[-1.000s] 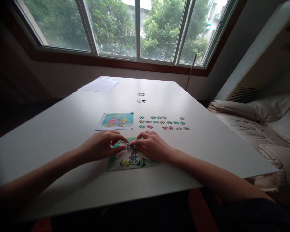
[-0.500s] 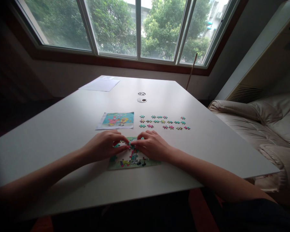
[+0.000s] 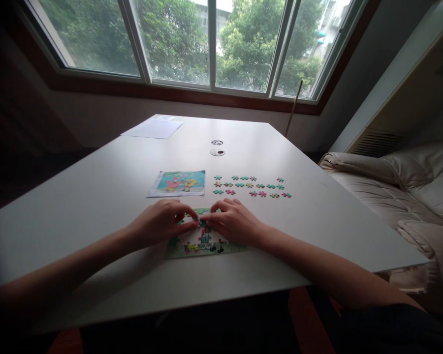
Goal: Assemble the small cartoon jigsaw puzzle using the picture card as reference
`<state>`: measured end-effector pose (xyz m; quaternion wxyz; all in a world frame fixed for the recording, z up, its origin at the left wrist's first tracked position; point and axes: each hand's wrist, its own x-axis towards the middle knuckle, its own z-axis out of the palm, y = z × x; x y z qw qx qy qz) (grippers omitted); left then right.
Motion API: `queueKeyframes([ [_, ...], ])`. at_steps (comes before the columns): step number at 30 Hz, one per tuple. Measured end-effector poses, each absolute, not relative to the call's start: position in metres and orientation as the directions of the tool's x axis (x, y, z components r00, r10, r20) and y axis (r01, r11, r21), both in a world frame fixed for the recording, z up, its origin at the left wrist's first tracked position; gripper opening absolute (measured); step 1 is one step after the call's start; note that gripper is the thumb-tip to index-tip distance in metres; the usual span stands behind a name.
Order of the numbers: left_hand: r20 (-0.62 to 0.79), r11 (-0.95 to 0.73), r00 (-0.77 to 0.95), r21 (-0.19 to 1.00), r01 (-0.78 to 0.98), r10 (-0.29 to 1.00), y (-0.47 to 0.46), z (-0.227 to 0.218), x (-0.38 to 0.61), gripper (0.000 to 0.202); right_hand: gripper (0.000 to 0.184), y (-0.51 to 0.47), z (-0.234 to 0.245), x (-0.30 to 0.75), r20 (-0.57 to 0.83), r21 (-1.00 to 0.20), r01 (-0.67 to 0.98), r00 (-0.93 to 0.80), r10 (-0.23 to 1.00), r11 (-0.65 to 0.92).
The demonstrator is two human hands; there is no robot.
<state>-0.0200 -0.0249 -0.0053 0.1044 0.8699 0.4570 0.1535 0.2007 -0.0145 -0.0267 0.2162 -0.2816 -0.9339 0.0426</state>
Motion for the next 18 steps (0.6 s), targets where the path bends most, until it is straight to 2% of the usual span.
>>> queueKeyframes([
  [5, 0.161, -0.527, 0.506, 0.369, 0.765, 0.847, -0.025, -0.005, -0.02, 0.018, 0.024, -0.015, -0.026, 0.201, 0.366, -0.228, 0.511, -0.744, 0.56, 0.829],
  [10, 0.145, -0.518, 0.5, 0.328, 0.79, 0.854, -0.022, 0.005, -0.028, 0.022, 0.026, -0.015, -0.024, 0.203, 0.346, -0.247, 0.515, -0.744, 0.571, 0.821],
  [18, 0.011, -0.535, 0.556, 0.291, 0.793, 0.831, -0.015, 0.012, -0.041, 0.024, 0.024, -0.014, -0.023, 0.206, 0.36, -0.253, 0.506, -0.742, 0.566, 0.824],
])
